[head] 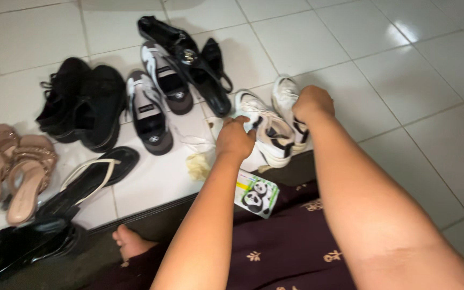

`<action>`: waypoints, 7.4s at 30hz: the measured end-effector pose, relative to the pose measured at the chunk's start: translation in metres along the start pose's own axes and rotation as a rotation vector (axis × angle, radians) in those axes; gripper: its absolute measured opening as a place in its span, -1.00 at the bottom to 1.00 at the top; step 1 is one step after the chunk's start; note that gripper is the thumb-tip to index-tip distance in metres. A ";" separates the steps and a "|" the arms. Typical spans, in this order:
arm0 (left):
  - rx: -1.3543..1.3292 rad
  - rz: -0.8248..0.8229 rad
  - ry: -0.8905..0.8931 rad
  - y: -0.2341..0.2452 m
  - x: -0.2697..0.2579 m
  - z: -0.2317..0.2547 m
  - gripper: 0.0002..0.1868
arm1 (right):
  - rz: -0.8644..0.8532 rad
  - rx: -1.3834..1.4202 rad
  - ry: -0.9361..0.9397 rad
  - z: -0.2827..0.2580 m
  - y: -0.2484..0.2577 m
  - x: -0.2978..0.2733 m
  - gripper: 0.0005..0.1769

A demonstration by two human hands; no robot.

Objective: The person unlaces a pair of gray and white sneakers, then picks up a pair of white sneakers and begins to lace them. The person handles the shoes and laces by hand while sitting on the floor.

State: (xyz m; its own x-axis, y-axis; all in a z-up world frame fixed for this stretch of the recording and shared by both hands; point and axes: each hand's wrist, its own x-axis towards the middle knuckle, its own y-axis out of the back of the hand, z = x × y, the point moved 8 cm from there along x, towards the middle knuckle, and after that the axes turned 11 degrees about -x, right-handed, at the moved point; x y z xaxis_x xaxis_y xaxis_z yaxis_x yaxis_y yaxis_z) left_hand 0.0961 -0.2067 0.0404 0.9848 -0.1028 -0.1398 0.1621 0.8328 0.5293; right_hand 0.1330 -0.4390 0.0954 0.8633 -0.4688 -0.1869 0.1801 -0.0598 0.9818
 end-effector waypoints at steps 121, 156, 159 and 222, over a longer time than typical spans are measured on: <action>-0.053 0.084 0.580 0.201 -0.040 -0.187 -0.58 | 0.076 0.171 0.423 -0.224 -0.074 -0.047 -0.71; -0.147 0.272 0.529 0.174 -0.108 -0.187 -0.47 | 0.198 -0.527 0.840 -0.222 -0.114 -0.174 -0.80; -0.149 0.269 0.517 0.173 -0.107 -0.190 -0.45 | 0.308 -0.212 0.730 -0.208 -0.087 -0.147 -0.77; 0.077 0.430 -0.022 0.209 -0.080 -0.110 -0.90 | -0.054 0.887 0.768 -0.264 -0.098 -0.167 -0.84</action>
State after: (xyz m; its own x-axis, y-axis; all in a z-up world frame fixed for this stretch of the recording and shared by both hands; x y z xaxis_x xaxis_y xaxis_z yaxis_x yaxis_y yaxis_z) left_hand 0.0449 0.0359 0.0701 0.9648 0.2320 0.1239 -0.2593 0.7596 0.5964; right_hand 0.0956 -0.1223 0.0218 0.9769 0.1898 0.0979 0.0956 -0.7986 0.5943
